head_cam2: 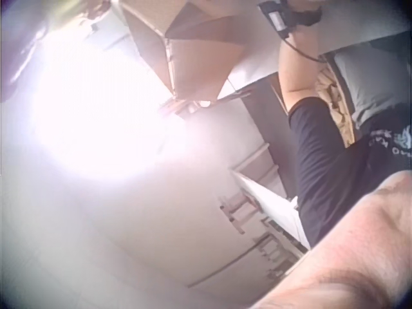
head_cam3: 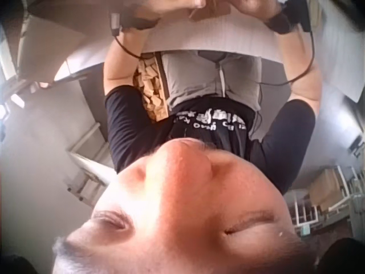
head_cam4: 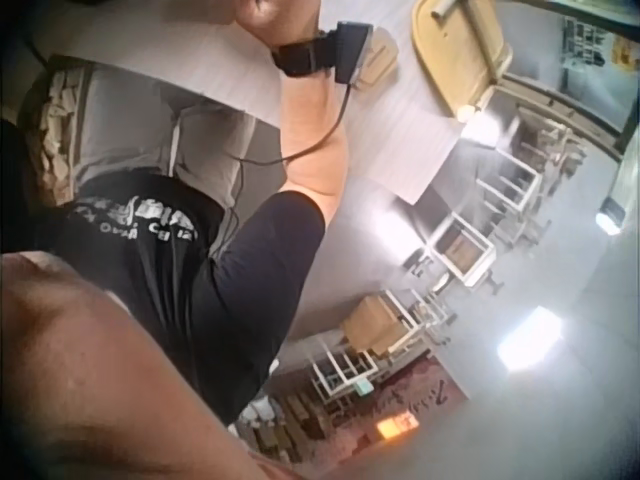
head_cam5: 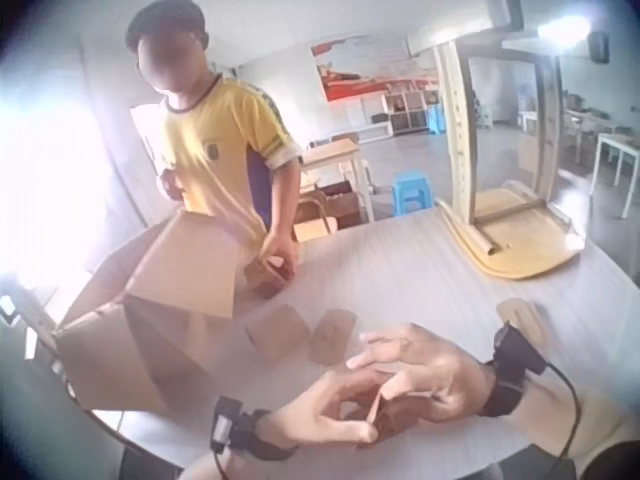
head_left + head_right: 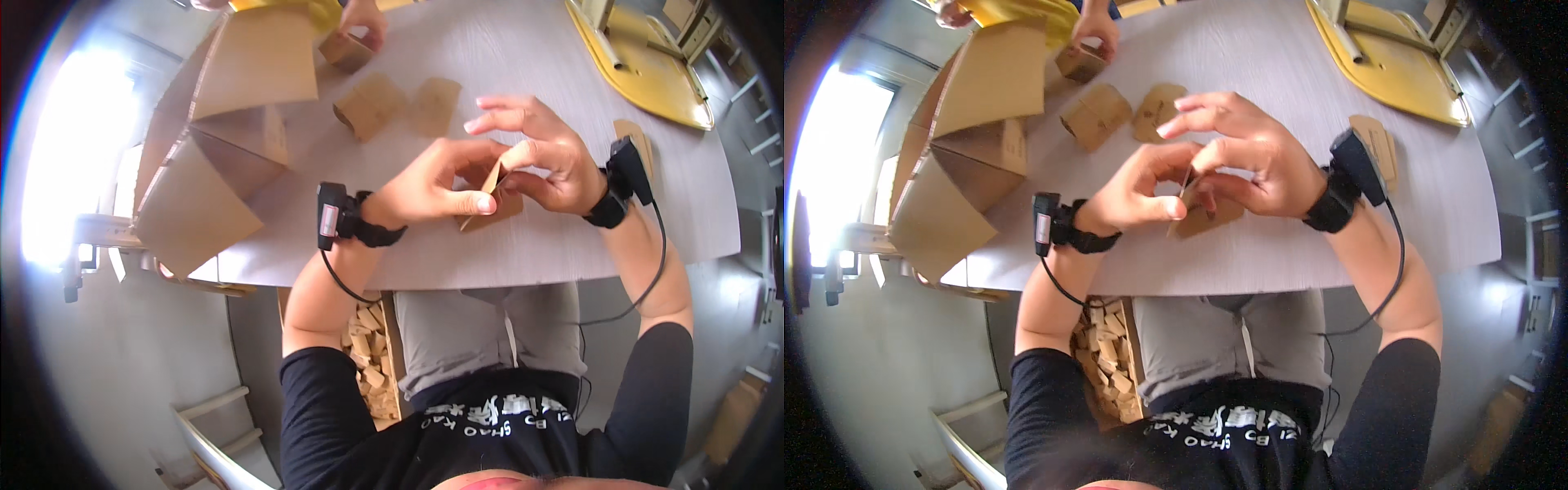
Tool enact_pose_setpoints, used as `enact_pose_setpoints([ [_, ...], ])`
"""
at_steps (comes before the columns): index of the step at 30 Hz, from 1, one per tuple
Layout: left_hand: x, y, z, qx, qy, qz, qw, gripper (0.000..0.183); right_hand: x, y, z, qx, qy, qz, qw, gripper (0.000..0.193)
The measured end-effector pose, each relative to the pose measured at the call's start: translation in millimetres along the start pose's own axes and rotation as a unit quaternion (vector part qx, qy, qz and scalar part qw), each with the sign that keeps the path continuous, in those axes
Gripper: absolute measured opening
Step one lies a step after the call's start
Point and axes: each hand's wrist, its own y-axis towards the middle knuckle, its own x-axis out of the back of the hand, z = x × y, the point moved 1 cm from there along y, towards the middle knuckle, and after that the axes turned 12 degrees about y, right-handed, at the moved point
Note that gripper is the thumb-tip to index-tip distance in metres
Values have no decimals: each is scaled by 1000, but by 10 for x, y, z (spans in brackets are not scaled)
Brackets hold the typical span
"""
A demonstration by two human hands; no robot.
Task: Folding and stacking small cardboard components for shoe manufacturing.
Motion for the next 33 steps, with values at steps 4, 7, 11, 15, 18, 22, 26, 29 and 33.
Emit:
enact_pose_setpoints([
  [4,29,13,-13,-4,26,3,1000,67,24,30,15,54,-33,22,998,23],
  [7,40,10,-8,-16,175,-42,984,79,56,19,-14,82,-73,46,993,14],
  [11,63,12,58,-71,267,-85,957,92,79,10,-23,99,-85,64,989,15],
  [15,49,1,-52,-89,294,-99,946,77,106,28,51,93,-72,47,992,14],
  [18,19,-17,-87,24,227,-111,967,44,21,-106,-140,80,13,24,996,30],
  [22,-44,-28,13,0,190,-163,968,39,-285,-139,-129,-171,383,-84,904,89],
  [26,-78,-10,10,9,183,-181,966,46,-300,-175,-135,-230,438,-43,868,93],
  [29,-92,11,-46,-13,213,-178,961,57,-257,-183,-155,-236,485,-43,841,89],
  [33,-143,53,-91,-75,339,-209,914,67,-283,-168,-92,-256,463,-75,845,80],
])
